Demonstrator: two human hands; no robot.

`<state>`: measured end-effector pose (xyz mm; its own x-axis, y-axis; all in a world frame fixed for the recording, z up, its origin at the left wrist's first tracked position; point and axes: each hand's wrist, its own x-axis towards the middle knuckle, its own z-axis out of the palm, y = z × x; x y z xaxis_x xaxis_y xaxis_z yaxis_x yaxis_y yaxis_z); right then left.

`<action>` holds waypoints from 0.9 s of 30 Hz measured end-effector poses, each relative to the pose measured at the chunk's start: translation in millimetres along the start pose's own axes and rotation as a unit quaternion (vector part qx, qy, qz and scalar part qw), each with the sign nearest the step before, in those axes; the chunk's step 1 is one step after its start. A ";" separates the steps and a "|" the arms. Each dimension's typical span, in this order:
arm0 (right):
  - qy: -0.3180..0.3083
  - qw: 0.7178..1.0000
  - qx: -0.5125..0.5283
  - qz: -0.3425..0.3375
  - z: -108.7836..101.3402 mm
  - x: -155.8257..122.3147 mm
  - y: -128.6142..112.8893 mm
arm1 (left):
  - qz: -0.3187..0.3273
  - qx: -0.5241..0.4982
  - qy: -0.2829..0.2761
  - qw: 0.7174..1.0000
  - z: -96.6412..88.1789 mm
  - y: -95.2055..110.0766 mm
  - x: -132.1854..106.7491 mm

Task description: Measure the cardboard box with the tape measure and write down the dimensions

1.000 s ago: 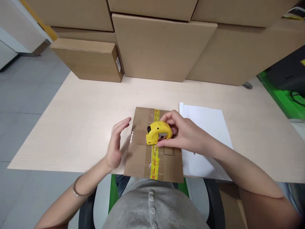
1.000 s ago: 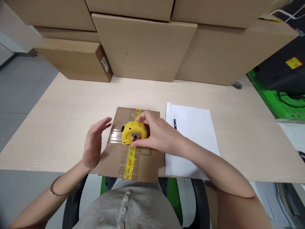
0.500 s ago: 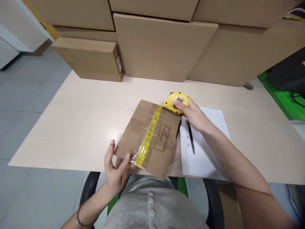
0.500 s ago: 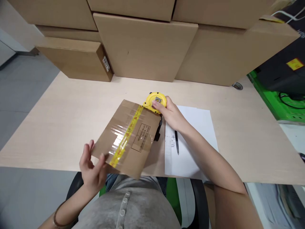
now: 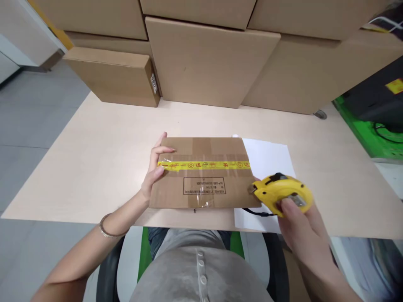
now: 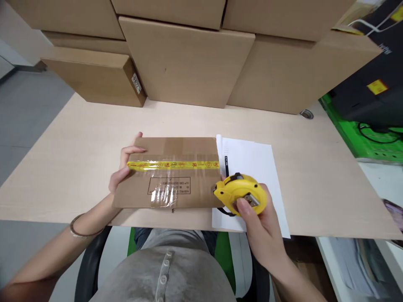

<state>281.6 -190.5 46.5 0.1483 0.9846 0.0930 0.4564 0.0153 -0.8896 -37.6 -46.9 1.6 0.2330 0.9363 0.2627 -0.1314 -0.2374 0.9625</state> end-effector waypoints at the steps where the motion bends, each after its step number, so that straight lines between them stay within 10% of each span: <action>1: 0.009 0.998 0.044 0.034 2.8 -2.9 2.7 | -0.014 0.009 -0.008 1.000 -2.4 -4.7 -1.0; 6: 0.032 0.989 0.100 0.109 6.5 2.7 7.0 | 0.031 0.118 -0.058 0.991 -20.6 -22.0 -3.5; 12: -0.064 0.994 0.070 -0.055 3.9 57.7 -24.5 | 0.056 0.128 -0.097 0.985 -29.7 -26.3 2.0; 17: -0.263 0.930 -0.024 -0.255 56.6 128.0 -74.3 | 0.067 0.107 -0.091 0.988 -29.3 -29.5 -0.8; 27: -0.373 0.876 -0.092 -0.291 138.4 153.4 -109.6 | 0.015 0.070 -0.111 0.991 -40.6 -42.5 -5.9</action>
<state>132.9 -17.0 96.4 -0.7398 0.6608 0.1266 0.4091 0.5912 -0.6951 -72.6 -31.8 -43.6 0.4388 0.8525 0.2841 -0.0094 -0.3117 0.9501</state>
